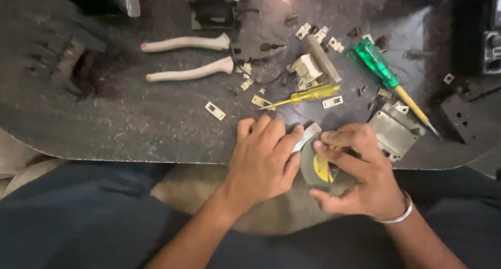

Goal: The person applies tape to a metal component and then fits various small metal parts together by hand.

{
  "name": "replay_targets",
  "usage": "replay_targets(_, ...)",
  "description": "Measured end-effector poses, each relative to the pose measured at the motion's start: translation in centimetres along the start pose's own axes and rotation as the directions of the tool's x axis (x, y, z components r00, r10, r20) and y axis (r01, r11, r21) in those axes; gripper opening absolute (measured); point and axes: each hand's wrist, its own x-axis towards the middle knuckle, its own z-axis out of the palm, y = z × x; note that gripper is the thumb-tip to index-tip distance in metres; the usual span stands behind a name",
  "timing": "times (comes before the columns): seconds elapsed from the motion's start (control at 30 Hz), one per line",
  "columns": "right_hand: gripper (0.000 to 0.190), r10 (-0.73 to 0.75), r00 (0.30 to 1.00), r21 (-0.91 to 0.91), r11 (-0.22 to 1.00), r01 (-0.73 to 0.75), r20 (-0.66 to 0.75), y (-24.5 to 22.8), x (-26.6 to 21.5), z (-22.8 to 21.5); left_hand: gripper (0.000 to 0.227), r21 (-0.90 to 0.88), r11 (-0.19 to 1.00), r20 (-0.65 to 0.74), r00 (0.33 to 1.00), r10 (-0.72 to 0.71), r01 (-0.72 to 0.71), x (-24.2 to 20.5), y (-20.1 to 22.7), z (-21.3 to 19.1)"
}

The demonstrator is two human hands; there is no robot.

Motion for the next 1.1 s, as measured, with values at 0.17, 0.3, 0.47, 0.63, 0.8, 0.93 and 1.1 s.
replay_targets(0.17,0.068,0.018,1.000,-0.035,0.999,-0.019,-0.020,0.1,0.0,0.1,0.040,0.001,1.000,0.011,1.000,-0.009,0.009,-0.2,0.0,0.0)
replay_targets(0.3,0.071,0.013,0.998,-0.100,0.995,-0.019,-0.061,0.6,0.4,-0.5,0.039,-0.015,1.000,0.015,1.000,-0.006,0.006,-0.2,0.0,0.1)
replay_targets(0.47,0.065,0.000,1.000,-0.001,1.000,0.000,-0.030,0.1,0.0,-0.3,0.038,0.012,1.000,-0.001,1.000,0.000,0.000,0.0,0.1,0.3)
replay_targets(0.63,0.068,0.048,0.998,-0.093,0.994,-0.051,-0.039,0.1,-0.3,-0.5,0.038,-0.004,1.000,0.010,1.000,-0.003,0.003,-0.3,0.1,0.2)
replay_targets(0.8,0.065,0.012,0.999,-0.139,0.990,-0.019,-0.053,0.4,-0.4,-0.6,0.037,0.028,1.000,-0.006,1.000,0.012,-0.012,0.0,0.1,0.0)
replay_targets(0.93,0.066,0.051,0.993,-0.084,0.995,-0.060,-0.103,0.3,-0.5,-1.1,0.038,0.004,1.000,0.005,1.000,0.003,-0.003,0.0,0.1,0.1)
replay_targets(1.1,0.066,0.006,0.998,-0.132,0.991,-0.014,-0.064,-0.3,0.3,-0.1,0.033,-0.002,1.000,-0.007,1.000,-0.011,0.011,-0.1,0.1,0.2)
